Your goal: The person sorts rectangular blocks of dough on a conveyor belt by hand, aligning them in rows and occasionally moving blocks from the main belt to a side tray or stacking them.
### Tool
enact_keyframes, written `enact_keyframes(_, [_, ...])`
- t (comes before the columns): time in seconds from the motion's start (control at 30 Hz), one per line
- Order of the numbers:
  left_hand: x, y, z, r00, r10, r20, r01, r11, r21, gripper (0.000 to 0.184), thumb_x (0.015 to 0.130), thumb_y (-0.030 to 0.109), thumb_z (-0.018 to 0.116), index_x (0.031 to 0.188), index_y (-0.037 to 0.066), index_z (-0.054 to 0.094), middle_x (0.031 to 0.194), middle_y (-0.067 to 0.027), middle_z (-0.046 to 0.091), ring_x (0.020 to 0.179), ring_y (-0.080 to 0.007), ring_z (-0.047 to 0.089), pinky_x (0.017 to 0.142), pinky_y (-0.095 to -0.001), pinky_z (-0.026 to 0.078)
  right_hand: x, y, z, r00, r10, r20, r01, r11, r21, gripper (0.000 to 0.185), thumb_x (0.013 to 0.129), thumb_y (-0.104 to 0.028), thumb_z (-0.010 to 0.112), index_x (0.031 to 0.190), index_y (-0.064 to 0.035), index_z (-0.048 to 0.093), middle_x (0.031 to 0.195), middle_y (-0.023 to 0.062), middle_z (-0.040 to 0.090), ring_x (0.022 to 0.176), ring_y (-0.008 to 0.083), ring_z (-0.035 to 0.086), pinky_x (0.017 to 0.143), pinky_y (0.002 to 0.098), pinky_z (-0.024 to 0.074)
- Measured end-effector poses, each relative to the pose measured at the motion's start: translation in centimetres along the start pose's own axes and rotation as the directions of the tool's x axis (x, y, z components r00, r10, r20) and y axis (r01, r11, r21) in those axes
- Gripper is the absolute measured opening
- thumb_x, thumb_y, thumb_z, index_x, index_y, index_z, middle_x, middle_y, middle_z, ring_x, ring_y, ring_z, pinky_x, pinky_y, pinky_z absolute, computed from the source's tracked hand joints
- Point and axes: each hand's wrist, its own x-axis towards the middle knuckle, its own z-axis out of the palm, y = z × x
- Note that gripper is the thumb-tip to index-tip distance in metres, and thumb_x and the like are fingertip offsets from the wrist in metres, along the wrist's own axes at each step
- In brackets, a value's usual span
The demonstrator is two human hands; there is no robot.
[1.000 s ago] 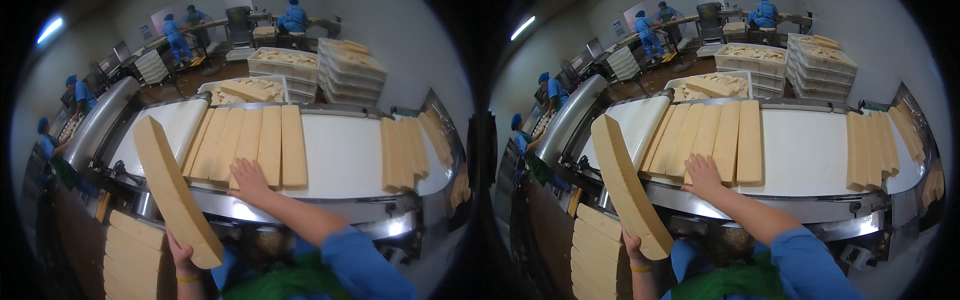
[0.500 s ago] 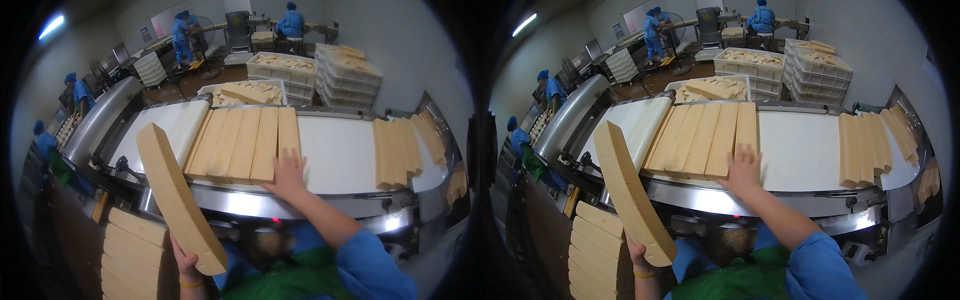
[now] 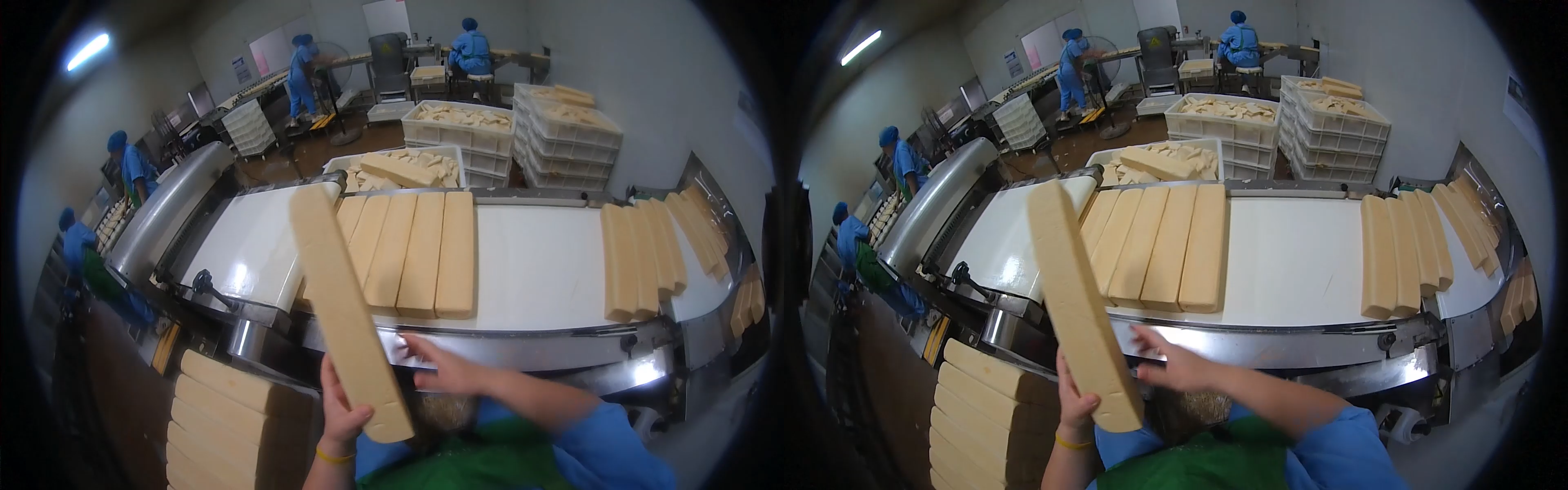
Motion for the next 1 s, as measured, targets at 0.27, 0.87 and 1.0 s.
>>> enact_keyframes(0.27, [6.1, -6.2, 4.6, 0.952, 0.059, 0.302, -0.102, 0.986, 0.129, 0.086, 0.084, 0.022, 0.068, 0.150, 0.004, 0.014, 0.150, -0.0152, 0.028, 0.135, -0.0261, 0.034, 0.110, -0.0402, 0.030, -4.1, 0.2, -2.0, 0.962, -0.002, -0.272, 0.125, 0.890, 0.437, 0.097, 0.075, -0.020, 0.080, 0.148, -0.0016, 0.019, 0.137, 0.0098, 0.045, 0.126, 0.0179, 0.045, 0.105, 0.0348, 0.0375])
enact_keyframes(0.87, [17.5, -10.3, 1.3, 0.822, -0.089, 0.562, -0.569, -0.097, 0.817, 0.075, 0.070, 0.054, 0.071, 0.132, 0.018, 0.052, 0.138, -0.0104, 0.047, 0.129, -0.0342, 0.041, 0.102, -0.0553, 0.032, 13.3, 2.2, -21.5, 0.950, 0.165, -0.264, 0.152, 0.496, 0.855, 0.048, 0.096, -0.031, 0.049, 0.135, -0.0037, 0.046, 0.128, 0.0137, 0.058, 0.114, 0.0258, 0.059, 0.100, 0.0420, 0.0456])
enact_keyframes(1.0, [17.3, -10.1, 1.1, 0.841, -0.078, 0.536, -0.541, -0.066, 0.839, 0.076, 0.069, 0.055, 0.072, 0.133, 0.019, 0.052, 0.139, -0.0101, 0.047, 0.131, -0.0338, 0.041, 0.103, -0.0553, 0.031, 28.1, 2.8, -27.7, 0.814, 0.224, -0.536, 0.366, 0.519, 0.772, 0.060, 0.097, -0.048, 0.048, 0.132, 0.0010, 0.041, 0.124, 0.0187, 0.055, 0.110, 0.0326, 0.059, 0.093, 0.0467, 0.0515])
